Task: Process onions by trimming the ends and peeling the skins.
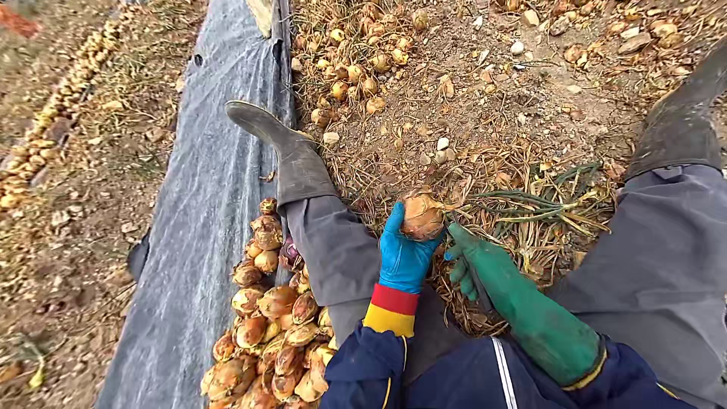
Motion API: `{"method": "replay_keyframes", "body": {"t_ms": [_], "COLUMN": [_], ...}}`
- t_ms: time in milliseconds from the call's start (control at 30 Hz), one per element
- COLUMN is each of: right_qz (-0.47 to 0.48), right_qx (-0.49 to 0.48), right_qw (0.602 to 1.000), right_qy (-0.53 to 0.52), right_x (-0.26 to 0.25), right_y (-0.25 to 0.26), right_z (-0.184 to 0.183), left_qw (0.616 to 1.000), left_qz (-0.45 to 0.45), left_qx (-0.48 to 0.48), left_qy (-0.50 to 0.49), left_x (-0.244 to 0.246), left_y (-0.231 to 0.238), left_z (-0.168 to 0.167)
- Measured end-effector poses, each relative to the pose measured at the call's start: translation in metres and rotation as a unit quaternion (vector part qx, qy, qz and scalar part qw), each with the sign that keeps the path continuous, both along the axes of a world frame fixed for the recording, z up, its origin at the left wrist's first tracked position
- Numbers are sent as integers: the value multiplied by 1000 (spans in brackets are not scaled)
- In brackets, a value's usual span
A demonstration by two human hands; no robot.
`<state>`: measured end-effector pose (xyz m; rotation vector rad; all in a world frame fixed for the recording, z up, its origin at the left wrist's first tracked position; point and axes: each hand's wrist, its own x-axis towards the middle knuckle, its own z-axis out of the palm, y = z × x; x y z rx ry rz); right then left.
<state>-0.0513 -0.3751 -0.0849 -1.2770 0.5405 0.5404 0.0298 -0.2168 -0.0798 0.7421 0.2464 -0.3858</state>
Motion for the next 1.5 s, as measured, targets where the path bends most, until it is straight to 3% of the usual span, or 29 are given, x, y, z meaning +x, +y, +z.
{"method": "replay_keyframes", "body": {"t_ms": [133,300,433,600,700,767,833,867,933,1033,1100,1133,1200,1267,1500], "right_qz": [-45,-63,-80,-60,-41,-92,-118,-113,-88,-10,44,64,84,88,169], "right_qx": [-22,-1,75,199,227,180,78,26,-57,-146,-199,-220,-243,-254,-367], "right_qw": [997,994,990,978,969,978,989,993,994,989,979,973,965,962,914], "right_qy": [55,85,87,-29,-86,-60,-39,-37,-16,12,27,32,40,48,19], "right_x": [10,6,4,-14,-43,-46,-36,-27,-21,-9,-7,-8,-10,-10,2], "right_y": [-2,-11,-8,-1,6,-15,-41,-48,-52,-47,-41,-40,-38,-39,-26], "right_z": [-10,-21,-18,2,22,8,-13,-16,-11,-4,-7,-9,-13,-17,-22], "left_qw": [993,982,986,992,980,959,912,864,726,581,531,526,581,606,618], "left_qz": [-59,-128,-67,-47,-23,5,18,-2,-112,-241,-275,-287,-295,-270,-271], "left_qx": [104,121,140,111,172,274,410,496,648,711,727,727,704,694,678], "left_qy": [15,65,54,33,101,70,-14,-79,-200,-314,-339,-335,-282,-280,-292], "left_x": [-21,-19,-12,2,35,50,54,52,37,26,21,18,7,2,-2], "left_y": [-15,-22,-36,-43,-14,10,31,39,43,28,22,18,12,17,23], "left_z": [-22,-39,-30,-7,-30,-38,-24,-10,11,-4,-34,-42,-42,-52,-54]}}
